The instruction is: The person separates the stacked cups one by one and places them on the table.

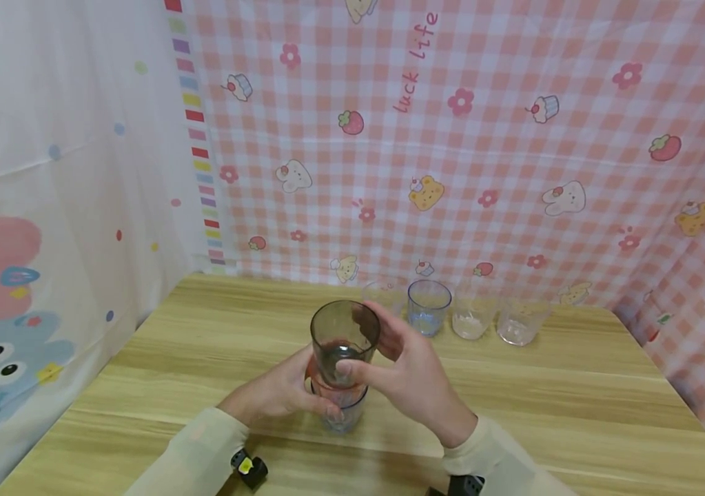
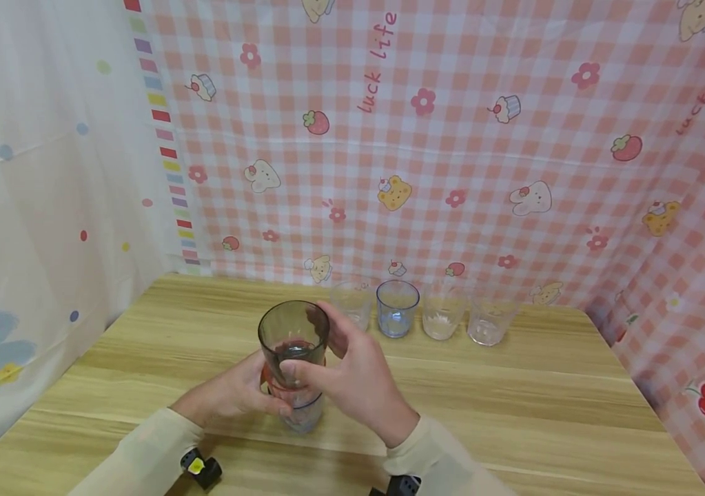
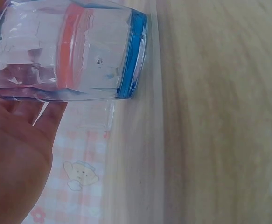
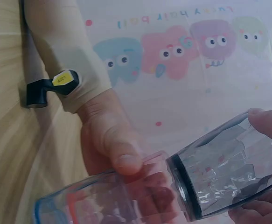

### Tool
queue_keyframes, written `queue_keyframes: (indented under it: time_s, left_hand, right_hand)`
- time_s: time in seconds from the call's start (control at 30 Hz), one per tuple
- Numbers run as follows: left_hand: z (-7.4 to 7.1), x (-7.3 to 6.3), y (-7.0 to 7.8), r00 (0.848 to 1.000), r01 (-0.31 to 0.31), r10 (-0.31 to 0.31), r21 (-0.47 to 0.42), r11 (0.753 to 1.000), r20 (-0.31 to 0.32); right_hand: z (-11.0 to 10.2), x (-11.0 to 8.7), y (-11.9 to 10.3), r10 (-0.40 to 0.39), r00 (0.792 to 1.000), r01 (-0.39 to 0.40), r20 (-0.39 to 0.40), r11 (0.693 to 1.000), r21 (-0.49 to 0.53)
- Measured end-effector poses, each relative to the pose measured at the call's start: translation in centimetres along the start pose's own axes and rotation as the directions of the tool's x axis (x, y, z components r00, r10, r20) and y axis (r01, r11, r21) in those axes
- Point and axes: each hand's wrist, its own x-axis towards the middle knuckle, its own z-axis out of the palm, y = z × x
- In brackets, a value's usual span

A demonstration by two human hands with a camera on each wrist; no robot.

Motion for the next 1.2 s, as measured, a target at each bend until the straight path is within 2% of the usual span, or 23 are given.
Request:
queue_keyframes:
  time_s: [0.13, 0.3, 0.57, 0.8, 1.2]
  left_hand:
    - [0.0, -0.1, 0.1, 1.0, 0.0, 0.0, 0.026, 1.0, 0.0]
    - [0.0, -0.2, 0.1, 1.0, 0.026, -0.026, 0.007, 1.0, -0.003]
    - [0.1, -0.4, 0.3, 0.998, 0.061, -0.06, 0.025, 0.998, -0.028]
    - [0.0, -0.5, 0.2, 0.999, 0.04, -0.04, 0.018, 0.999, -0.03]
    - [0.1, -0.1, -0.3, 1.0, -0.026, 0.025, -0.085, 0.996, -0.006]
  right_hand:
    - [-0.4, 0.0, -0.6, -0.043, 0.999, 0.043, -0.021, 0.999, 0.004]
    - [-1.0, -0.2, -1.3, -0.068, 0.997, 0.069, -0.031, 0.998, 0.006]
    - [-2.1, -0.6, -1.1, -0.067, 0.996, 0.065, -0.055, 0.997, -0.034]
    - [-3.2, -1.1, -1.1, -0.031, 0.995, 0.023, -0.092, 0.996, -0.083]
    - [-5.2, -2.3, -0.7, 0.003, 0.991, -0.015, -0.135, 0.996, -0.09]
